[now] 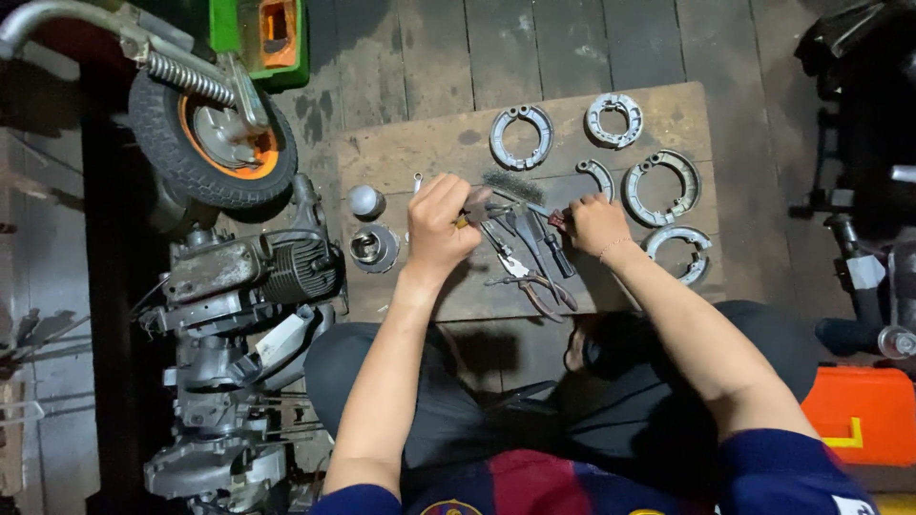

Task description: Cleaning and inspecting motorcycle brake shoes using a wire brush and other hand tools.

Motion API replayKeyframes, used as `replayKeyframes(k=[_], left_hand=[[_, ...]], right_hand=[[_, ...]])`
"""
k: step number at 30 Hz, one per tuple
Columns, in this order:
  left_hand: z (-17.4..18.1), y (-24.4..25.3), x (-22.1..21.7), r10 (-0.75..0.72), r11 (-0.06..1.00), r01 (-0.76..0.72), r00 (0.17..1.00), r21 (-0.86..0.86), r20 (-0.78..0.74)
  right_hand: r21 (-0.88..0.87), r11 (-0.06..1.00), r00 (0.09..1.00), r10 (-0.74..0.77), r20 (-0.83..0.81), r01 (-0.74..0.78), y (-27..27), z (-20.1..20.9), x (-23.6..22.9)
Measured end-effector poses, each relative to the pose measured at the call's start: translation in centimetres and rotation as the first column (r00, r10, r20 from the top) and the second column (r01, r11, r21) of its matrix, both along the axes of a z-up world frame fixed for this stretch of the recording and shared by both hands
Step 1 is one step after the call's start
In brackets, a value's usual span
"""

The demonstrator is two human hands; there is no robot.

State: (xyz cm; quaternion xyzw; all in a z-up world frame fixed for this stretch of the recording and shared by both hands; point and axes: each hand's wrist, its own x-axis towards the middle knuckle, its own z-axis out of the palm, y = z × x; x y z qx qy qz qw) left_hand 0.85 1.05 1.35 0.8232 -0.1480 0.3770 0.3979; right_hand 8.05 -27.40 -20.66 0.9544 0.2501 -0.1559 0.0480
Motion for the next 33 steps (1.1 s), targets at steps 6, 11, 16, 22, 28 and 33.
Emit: replayKeyframes(k=[6, 11, 16, 22, 28, 33], left_hand=[[-0.3, 0.3, 0.0, 0.029, 1.0, -0.029, 0.995, -0.006, 0.094], [0.4, 0.4, -0.3, 0.044, 0.999, -0.048, 0.984, 0.022, 0.17], [1.1, 1.1, -0.5, 0.06, 0.997, -0.067, 0.979, 0.031, 0.196], [1.6, 1.1, -0.6, 0.047, 0.999, -0.051, 0.977, 0.01, 0.208], [1.4, 1.4, -0.7, 0.07, 0.997, -0.073, 0.975, 0.007, 0.209], [0.8, 1.7, -0.5, 0.062, 0.995, -0.074, 0.985, 0.066, 0.163]], right_hand=[[0.028, 0.991, 0.947, 0.118, 0.298, -0.132, 0.5, -1.5, -1.3], [0.06, 0.994, 0.962, 0.072, 0.262, -0.091, 0.3, -1.8, -1.9], [0.3, 0.953, 0.995, 0.016, 0.103, -0.046, 0.9, 0.3, 0.2], [0.59, 0.756, 0.957, -0.261, -0.123, 0.282, 1.7, 11.2, 1.1], [0.892, 0.425, 0.978, -0.193, -0.08, 0.157, -0.6, 19.6, 0.9], [0.863, 0.461, 0.972, -0.196, -0.126, 0.205, -2.6, 18.7, 1.7]])
